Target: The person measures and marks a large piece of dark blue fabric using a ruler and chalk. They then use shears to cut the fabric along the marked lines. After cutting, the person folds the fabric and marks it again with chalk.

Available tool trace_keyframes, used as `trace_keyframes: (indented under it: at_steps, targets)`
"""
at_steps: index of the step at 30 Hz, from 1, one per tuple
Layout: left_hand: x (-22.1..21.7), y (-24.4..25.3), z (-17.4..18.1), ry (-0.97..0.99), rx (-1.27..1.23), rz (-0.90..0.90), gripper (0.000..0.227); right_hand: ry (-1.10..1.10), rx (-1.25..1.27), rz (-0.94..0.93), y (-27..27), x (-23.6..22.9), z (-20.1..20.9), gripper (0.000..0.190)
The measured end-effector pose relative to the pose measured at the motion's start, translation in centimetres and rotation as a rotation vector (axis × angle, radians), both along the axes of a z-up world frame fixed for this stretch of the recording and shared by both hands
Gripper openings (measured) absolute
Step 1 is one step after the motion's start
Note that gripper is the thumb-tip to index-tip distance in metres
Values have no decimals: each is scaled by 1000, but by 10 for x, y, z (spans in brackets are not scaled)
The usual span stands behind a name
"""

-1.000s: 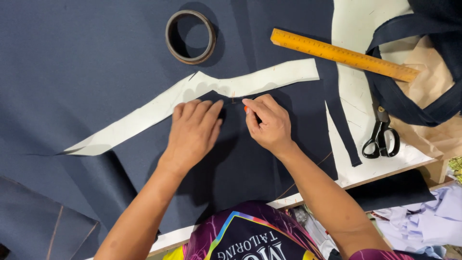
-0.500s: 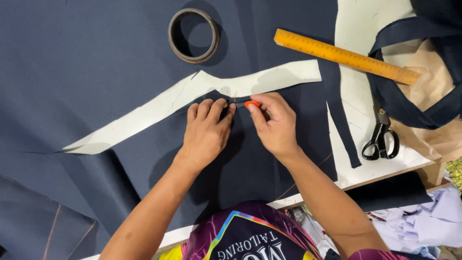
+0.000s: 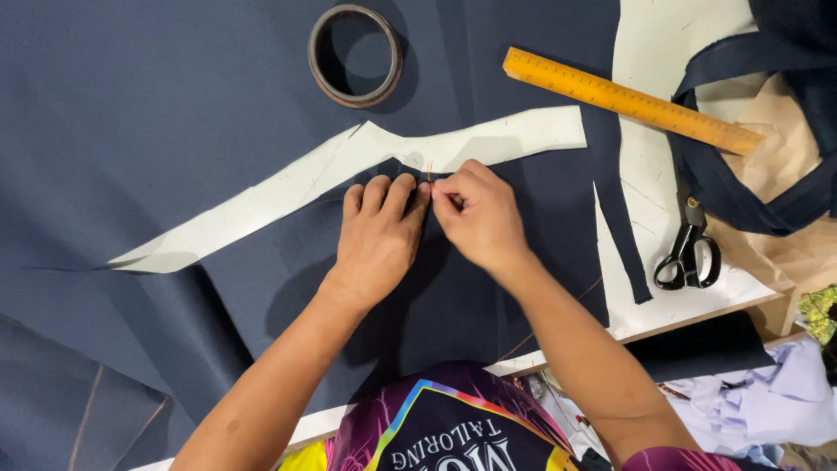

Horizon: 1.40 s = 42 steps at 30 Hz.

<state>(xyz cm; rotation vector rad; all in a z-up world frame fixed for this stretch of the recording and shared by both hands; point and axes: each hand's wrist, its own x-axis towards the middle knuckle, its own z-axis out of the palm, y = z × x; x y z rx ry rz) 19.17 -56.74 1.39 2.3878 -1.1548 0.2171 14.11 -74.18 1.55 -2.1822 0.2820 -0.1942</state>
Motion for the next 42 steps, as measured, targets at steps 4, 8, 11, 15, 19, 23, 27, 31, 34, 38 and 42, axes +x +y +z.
trace_keyframes:
  at_steps: [4,8,11,15,19,23,27,31,34,38,42]
  targets:
    - [0,-1,-2,2,2,-14,23,103,220,-126,-12,5,10,5]
    - [-1,1,-1,1,27,-17,23,141,165,-104,-9,8,11,6]
    - [1,1,2,17,32,-20,23,147,45,-54,-8,12,16,6]
    - [1,3,3,29,50,-34,24,128,-138,50,-5,16,21,6]
    - [1,0,3,15,39,-47,25,-30,-227,5,-9,11,11,5]
    - [3,5,-2,38,40,-23,24,-10,-160,41,-12,-1,16,17]
    - [8,-4,0,11,36,-37,18,-4,-188,86,-16,-18,0,28]
    - [23,-11,4,-57,70,9,14,-56,-230,81,-14,-18,-3,28]
    - [26,-14,-2,-28,78,24,11,-66,-257,79,-12,-18,-2,28]
    - [23,-19,-11,-13,151,12,8,-77,-258,61,-13,-20,-7,29]
    - [25,-22,-1,28,175,-3,7,-101,-294,60,-14,-17,-5,26]
